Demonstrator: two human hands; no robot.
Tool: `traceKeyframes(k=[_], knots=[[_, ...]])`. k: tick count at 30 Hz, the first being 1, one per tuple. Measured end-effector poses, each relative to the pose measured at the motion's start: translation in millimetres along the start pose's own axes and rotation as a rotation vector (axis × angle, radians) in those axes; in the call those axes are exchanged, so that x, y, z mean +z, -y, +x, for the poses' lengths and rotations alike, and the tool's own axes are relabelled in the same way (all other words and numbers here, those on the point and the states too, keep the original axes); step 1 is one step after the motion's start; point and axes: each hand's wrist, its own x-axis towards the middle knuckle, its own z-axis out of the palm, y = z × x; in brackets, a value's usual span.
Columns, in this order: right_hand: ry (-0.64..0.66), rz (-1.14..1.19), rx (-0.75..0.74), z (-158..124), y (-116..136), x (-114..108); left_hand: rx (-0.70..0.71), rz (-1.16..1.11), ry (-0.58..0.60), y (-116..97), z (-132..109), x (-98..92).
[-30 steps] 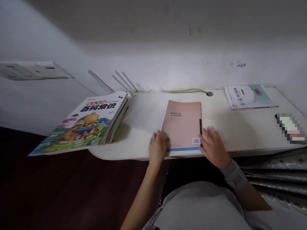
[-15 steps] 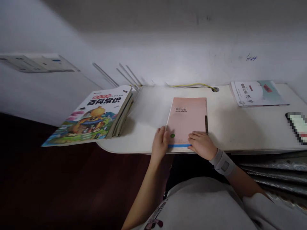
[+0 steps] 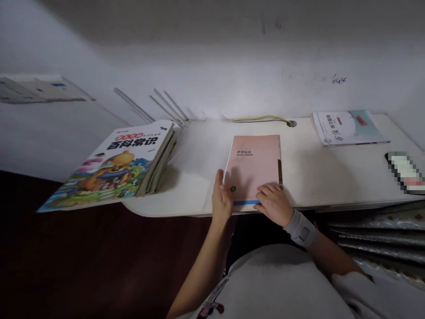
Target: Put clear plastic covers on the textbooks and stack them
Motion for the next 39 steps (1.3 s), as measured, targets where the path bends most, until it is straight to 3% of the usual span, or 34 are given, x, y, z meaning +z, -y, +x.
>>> traceKeyframes(k=[6, 8, 11, 14, 17, 19, 21, 24, 27, 31, 39], knots=[[0.047, 0.062, 0.025, 7.5, -6.3, -2.2, 0.007, 0.017, -0.089, -3.0, -4.3, -14.6], [0.006, 0.113, 0.040, 6.9, -7.1, -1.2, 0.040, -0.040, -0.178, -5.8, -13.0, -14.3], [-0.158, 0.208, 0.103, 2.6, -4.3, 2.6, 0.076, -0.146, -0.261, -12.0, -25.0, -4.3], [-0.322, 0.287, 0.176, -4.0, 0.6, 4.9, 0.063, -0.217, -0.089, -24.0, -23.0, 14.9], [-0.350, 0.287, 0.137, -12.9, -3.7, -1.5, 0.094, -0.165, 0.069, -42.4, -3.4, 37.7], [-0.373, 0.212, 0.174, -22.6, -17.8, -10.7, 0.184, -0.054, 0.153, -56.1, 12.2, 52.1], [-0.404, 0.057, 0.309, -36.8, -40.2, -20.8, 0.289, 0.097, 0.293, -69.9, 22.6, 65.0], [-0.335, -0.216, 0.504, -62.4, -75.0, -29.8, 0.477, 0.368, 0.521, -90.0, 24.1, 82.2], [-0.198, -0.310, 0.560, -80.5, -93.0, -30.2, 0.680, 0.585, 0.665, -103.4, 18.3, 96.9], [-0.152, -0.311, 0.572, -83.7, -93.0, -28.9, 0.818, 0.675, 0.756, -101.7, 15.8, 107.9], [-0.184, -0.254, 0.576, -80.6, -93.1, -34.0, 0.838, 0.723, 0.854, -90.6, 17.2, 109.4]])
